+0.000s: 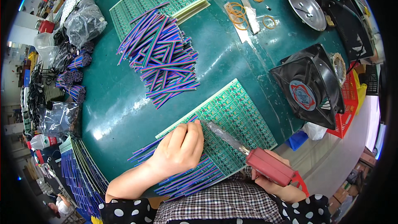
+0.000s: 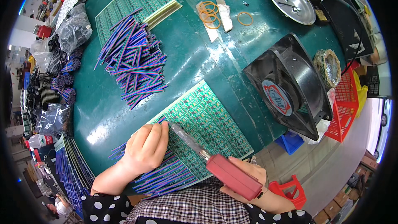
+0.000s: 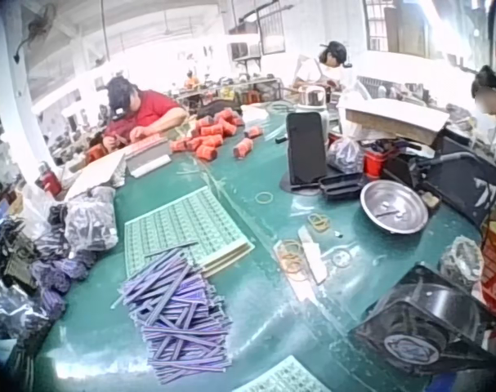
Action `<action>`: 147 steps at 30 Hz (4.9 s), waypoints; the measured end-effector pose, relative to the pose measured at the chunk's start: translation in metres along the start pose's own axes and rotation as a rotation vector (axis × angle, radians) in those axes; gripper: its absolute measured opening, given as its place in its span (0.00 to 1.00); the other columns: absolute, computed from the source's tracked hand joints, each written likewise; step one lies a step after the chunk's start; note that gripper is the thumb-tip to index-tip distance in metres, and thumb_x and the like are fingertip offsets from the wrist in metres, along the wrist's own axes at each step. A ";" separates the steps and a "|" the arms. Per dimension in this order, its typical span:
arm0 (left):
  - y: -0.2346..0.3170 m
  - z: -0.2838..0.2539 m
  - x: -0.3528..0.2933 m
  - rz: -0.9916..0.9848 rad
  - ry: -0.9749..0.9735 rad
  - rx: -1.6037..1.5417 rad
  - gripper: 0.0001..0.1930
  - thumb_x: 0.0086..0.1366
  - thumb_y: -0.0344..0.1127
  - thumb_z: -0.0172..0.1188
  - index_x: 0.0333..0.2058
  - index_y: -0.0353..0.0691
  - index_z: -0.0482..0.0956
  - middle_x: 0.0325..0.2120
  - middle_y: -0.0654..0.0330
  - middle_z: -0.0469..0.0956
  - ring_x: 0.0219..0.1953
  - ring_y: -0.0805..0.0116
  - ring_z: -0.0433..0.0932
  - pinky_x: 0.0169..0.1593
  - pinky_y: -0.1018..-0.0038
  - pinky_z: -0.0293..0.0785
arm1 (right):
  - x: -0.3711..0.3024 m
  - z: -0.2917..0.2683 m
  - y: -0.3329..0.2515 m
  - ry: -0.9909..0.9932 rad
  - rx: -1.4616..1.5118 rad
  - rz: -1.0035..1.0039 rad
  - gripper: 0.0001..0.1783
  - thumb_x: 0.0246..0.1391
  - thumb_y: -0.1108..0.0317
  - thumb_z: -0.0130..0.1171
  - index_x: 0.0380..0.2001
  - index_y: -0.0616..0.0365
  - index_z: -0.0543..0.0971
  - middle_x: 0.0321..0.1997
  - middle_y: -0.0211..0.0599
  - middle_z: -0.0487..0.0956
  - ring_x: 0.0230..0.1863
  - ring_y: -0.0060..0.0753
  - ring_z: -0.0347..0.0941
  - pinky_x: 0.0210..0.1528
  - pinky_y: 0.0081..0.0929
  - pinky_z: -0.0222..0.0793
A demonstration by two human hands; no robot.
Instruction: The person attaches wiring to a circuit board by picking up ribbon cable strips from a pile by hand, positioning them onto the circuit board, and soldering them in place using a soldering tool.
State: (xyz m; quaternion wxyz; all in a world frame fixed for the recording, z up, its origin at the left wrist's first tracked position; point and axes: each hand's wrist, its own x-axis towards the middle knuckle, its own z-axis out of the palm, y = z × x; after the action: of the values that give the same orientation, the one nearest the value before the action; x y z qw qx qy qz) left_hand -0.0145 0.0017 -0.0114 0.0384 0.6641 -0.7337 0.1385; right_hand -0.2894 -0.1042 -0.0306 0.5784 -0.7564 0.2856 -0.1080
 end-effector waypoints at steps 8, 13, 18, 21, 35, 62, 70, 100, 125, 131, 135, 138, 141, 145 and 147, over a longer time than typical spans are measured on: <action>-0.001 -0.001 0.000 0.073 -0.018 0.087 0.15 0.49 0.26 0.60 0.37 0.27 0.80 0.32 0.57 0.76 0.32 0.67 0.77 0.33 0.77 0.76 | -0.011 0.002 0.001 0.128 0.182 0.091 0.40 0.40 0.60 0.75 0.53 0.73 0.71 0.33 0.38 0.83 0.28 0.30 0.82 0.32 0.22 0.76; -0.001 -0.002 0.001 0.092 -0.034 0.107 0.15 0.49 0.26 0.61 0.37 0.27 0.80 0.32 0.57 0.75 0.32 0.67 0.77 0.33 0.77 0.76 | -0.011 0.002 0.002 0.102 0.096 0.054 0.38 0.42 0.62 0.74 0.53 0.73 0.71 0.32 0.37 0.83 0.27 0.28 0.82 0.31 0.22 0.76; -0.005 -0.002 0.005 0.113 0.019 0.092 0.08 0.51 0.25 0.63 0.32 0.27 0.81 0.27 0.57 0.74 0.29 0.69 0.75 0.31 0.81 0.73 | -0.008 0.002 0.004 0.063 -0.008 0.020 0.38 0.41 0.59 0.74 0.52 0.72 0.72 0.34 0.37 0.83 0.26 0.29 0.81 0.31 0.23 0.77; -0.005 -0.002 0.005 0.108 0.029 0.073 0.08 0.51 0.24 0.63 0.32 0.27 0.81 0.27 0.57 0.74 0.29 0.69 0.75 0.32 0.81 0.74 | -0.005 0.004 0.000 0.077 0.181 0.097 0.38 0.41 0.57 0.74 0.51 0.72 0.74 0.35 0.40 0.83 0.25 0.31 0.81 0.31 0.23 0.77; -0.007 -0.001 0.005 0.138 0.029 0.084 0.08 0.51 0.25 0.64 0.32 0.28 0.81 0.27 0.59 0.74 0.29 0.70 0.75 0.31 0.81 0.73 | -0.021 0.010 0.013 0.201 0.026 0.172 0.26 0.34 0.69 0.68 0.43 0.64 0.80 0.38 0.42 0.83 0.31 0.37 0.82 0.33 0.27 0.78; -0.055 0.000 0.040 -0.608 0.062 -0.765 0.06 0.57 0.23 0.61 0.34 0.33 0.77 0.27 0.59 0.76 0.29 0.70 0.73 0.35 0.74 0.70 | -0.034 0.002 0.022 0.239 0.517 0.147 0.35 0.46 0.65 0.71 0.54 0.71 0.70 0.43 0.45 0.80 0.36 0.25 0.79 0.38 0.22 0.77; -0.050 0.000 0.021 -0.930 -0.063 -1.148 0.05 0.61 0.26 0.62 0.36 0.33 0.76 0.25 0.68 0.73 0.26 0.85 0.68 0.28 0.84 0.62 | -0.043 0.004 0.034 0.224 0.171 0.159 0.26 0.45 0.64 0.70 0.48 0.62 0.77 0.45 0.50 0.80 0.43 0.41 0.81 0.48 0.33 0.76; 0.002 0.000 -0.001 -0.053 0.060 -0.142 0.14 0.49 0.26 0.60 0.36 0.27 0.80 0.31 0.55 0.77 0.30 0.66 0.78 0.33 0.78 0.76 | -0.022 0.001 0.002 0.094 -0.001 0.223 0.29 0.36 0.66 0.70 0.46 0.65 0.78 0.40 0.40 0.82 0.31 0.33 0.82 0.34 0.25 0.78; 0.002 -0.002 0.001 0.005 0.027 -0.071 0.13 0.51 0.28 0.58 0.36 0.28 0.79 0.31 0.55 0.77 0.32 0.67 0.78 0.34 0.79 0.77 | 0.005 -0.002 0.006 0.025 -0.206 -0.323 0.40 0.42 0.53 0.74 0.50 0.73 0.73 0.35 0.42 0.82 0.30 0.38 0.82 0.32 0.26 0.78; 0.007 -0.005 0.001 -0.010 0.015 -0.030 0.15 0.48 0.25 0.60 0.38 0.27 0.80 0.32 0.53 0.76 0.31 0.64 0.78 0.33 0.76 0.76 | -0.009 -0.004 0.011 0.042 -0.094 -0.237 0.40 0.40 0.53 0.75 0.51 0.71 0.73 0.34 0.43 0.82 0.30 0.39 0.82 0.34 0.27 0.78; 0.008 -0.004 0.001 -0.005 0.009 -0.031 0.15 0.49 0.25 0.60 0.38 0.27 0.80 0.33 0.53 0.76 0.31 0.65 0.77 0.33 0.77 0.76 | -0.004 -0.003 0.008 0.016 -0.131 -0.233 0.40 0.40 0.53 0.75 0.51 0.71 0.73 0.35 0.43 0.82 0.30 0.38 0.82 0.34 0.27 0.78; 0.008 -0.003 0.002 -0.002 0.012 -0.030 0.15 0.48 0.25 0.59 0.38 0.27 0.80 0.32 0.53 0.76 0.31 0.65 0.77 0.33 0.77 0.76 | 0.001 -0.001 0.003 0.050 -0.136 -0.255 0.39 0.40 0.54 0.76 0.50 0.71 0.73 0.35 0.43 0.82 0.30 0.38 0.82 0.33 0.27 0.78; 0.008 -0.004 0.001 0.011 0.013 -0.016 0.15 0.48 0.25 0.59 0.37 0.27 0.80 0.32 0.53 0.76 0.30 0.65 0.77 0.32 0.77 0.76 | 0.002 -0.002 0.002 0.049 -0.328 -0.357 0.39 0.40 0.55 0.76 0.50 0.71 0.73 0.35 0.43 0.82 0.30 0.37 0.82 0.33 0.26 0.78; 0.009 -0.003 0.001 0.028 0.021 0.014 0.15 0.49 0.25 0.60 0.37 0.26 0.80 0.32 0.53 0.76 0.29 0.66 0.77 0.31 0.78 0.76 | -0.001 -0.005 0.002 0.012 -0.211 -0.311 0.39 0.40 0.54 0.75 0.50 0.71 0.73 0.35 0.44 0.82 0.31 0.37 0.82 0.33 0.26 0.78; 0.007 -0.004 0.002 0.053 0.012 0.031 0.13 0.50 0.26 0.59 0.36 0.26 0.80 0.30 0.53 0.76 0.30 0.66 0.78 0.32 0.78 0.76 | -0.008 -0.007 0.000 -0.004 -0.202 -0.284 0.39 0.41 0.54 0.75 0.50 0.71 0.73 0.36 0.44 0.82 0.31 0.38 0.82 0.33 0.26 0.78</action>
State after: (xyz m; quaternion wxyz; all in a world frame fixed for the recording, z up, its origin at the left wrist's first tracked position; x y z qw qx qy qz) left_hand -0.0221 0.0016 -0.0082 0.0288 0.6441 -0.7486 0.1545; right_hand -0.2994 -0.1053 -0.0272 0.4788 -0.8438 0.1841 -0.1576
